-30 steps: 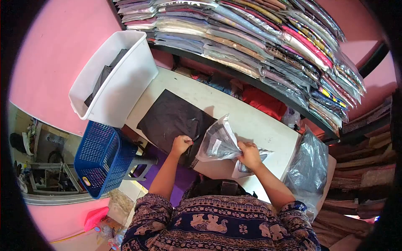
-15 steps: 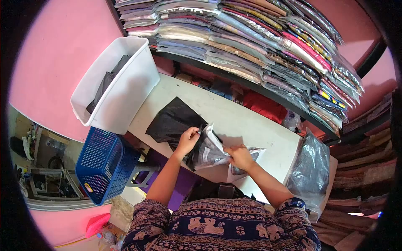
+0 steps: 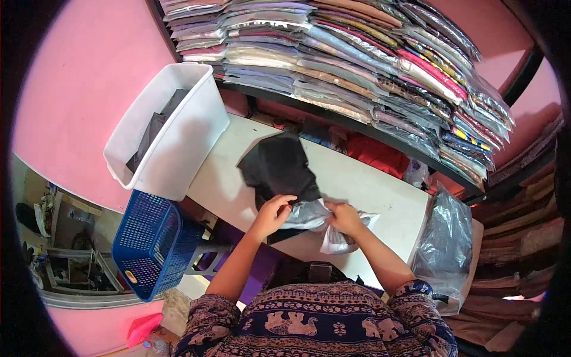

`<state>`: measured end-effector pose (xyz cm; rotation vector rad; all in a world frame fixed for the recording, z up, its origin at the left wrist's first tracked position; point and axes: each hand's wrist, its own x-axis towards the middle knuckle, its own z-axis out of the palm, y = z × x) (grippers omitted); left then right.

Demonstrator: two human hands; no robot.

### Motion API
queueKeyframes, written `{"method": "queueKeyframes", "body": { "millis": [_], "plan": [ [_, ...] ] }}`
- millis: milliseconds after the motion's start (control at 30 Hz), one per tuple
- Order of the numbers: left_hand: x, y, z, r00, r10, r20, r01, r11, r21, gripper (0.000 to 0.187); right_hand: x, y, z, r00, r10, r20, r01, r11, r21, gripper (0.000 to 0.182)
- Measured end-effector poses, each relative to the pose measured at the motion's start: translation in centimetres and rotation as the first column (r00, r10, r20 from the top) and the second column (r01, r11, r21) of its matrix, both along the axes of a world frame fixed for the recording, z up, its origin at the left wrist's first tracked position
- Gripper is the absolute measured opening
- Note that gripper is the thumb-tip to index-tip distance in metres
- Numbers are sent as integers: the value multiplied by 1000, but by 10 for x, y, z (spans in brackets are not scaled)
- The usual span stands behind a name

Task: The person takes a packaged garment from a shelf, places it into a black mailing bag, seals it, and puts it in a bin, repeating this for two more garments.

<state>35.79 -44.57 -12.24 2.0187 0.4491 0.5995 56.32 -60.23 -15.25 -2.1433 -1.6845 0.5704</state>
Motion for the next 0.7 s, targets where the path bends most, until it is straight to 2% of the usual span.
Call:
{"method": "queueKeyframes", "body": {
  "millis": [33,67,100,133,167,200,233,267,300,333,400,433,467,533,567,700],
  "plan": [
    [-5,-3,1,999,27,-17,-28,993,-118,32,1,-1,3,997,-66,-31,67,997,38,45],
    [-9,4,-14,995,77,62,-83,991,102,45,1,-1,5,990,-130,-64,134,988,73,44],
    [-14,5,-15,963,264,60,-270,920,285,56,3,-1,-1,981,-161,-107,170,982,78,43],
    [-18,6,-17,894,438,93,-429,780,455,67,4,0,-3,981,-162,-104,170,982,80,43],
    [-26,13,-40,834,545,82,-499,683,534,86,4,2,-5,974,-203,-97,207,978,26,44],
    [-34,21,-74,835,543,85,-498,682,535,86,4,4,-7,966,-244,-89,243,970,-30,45],
    [-43,28,-113,872,486,-59,-473,868,152,87,4,4,-10,966,-244,-87,243,970,-27,45],
    [-46,35,-152,914,372,-161,-403,875,-267,88,4,5,-15,967,-237,-89,237,971,-15,46],
    [-44,40,-188,938,338,-75,-329,806,-491,80,4,6,-18,969,-231,-93,232,973,-2,46],
    [-38,39,-182,939,335,-71,-326,809,-489,80,4,6,-19,968,-233,-91,235,972,2,46],
    [-18,29,-172,897,380,-224,-430,867,-253,67,2,8,-21,968,-243,-58,244,970,11,45],
    [-9,24,-168,837,512,-193,-529,848,-46,44,1,9,-23,967,-248,-55,249,969,12,45],
    [-3,24,-163,840,508,-188,-525,849,-51,44,2,10,-26,963,-268,-32,269,963,11,44],
    [11,26,-156,798,574,-184,-603,754,-261,28,5,9,-24,956,-292,-1,292,956,7,44],
    [16,25,-153,807,582,-97,-587,773,-241,20,7,9,-23,953,-303,6,303,953,8,44],
    [12,14,-115,824,564,-58,-565,811,-151,20,11,5,-10,929,-371,4,371,928,-22,49]
  ]
}}
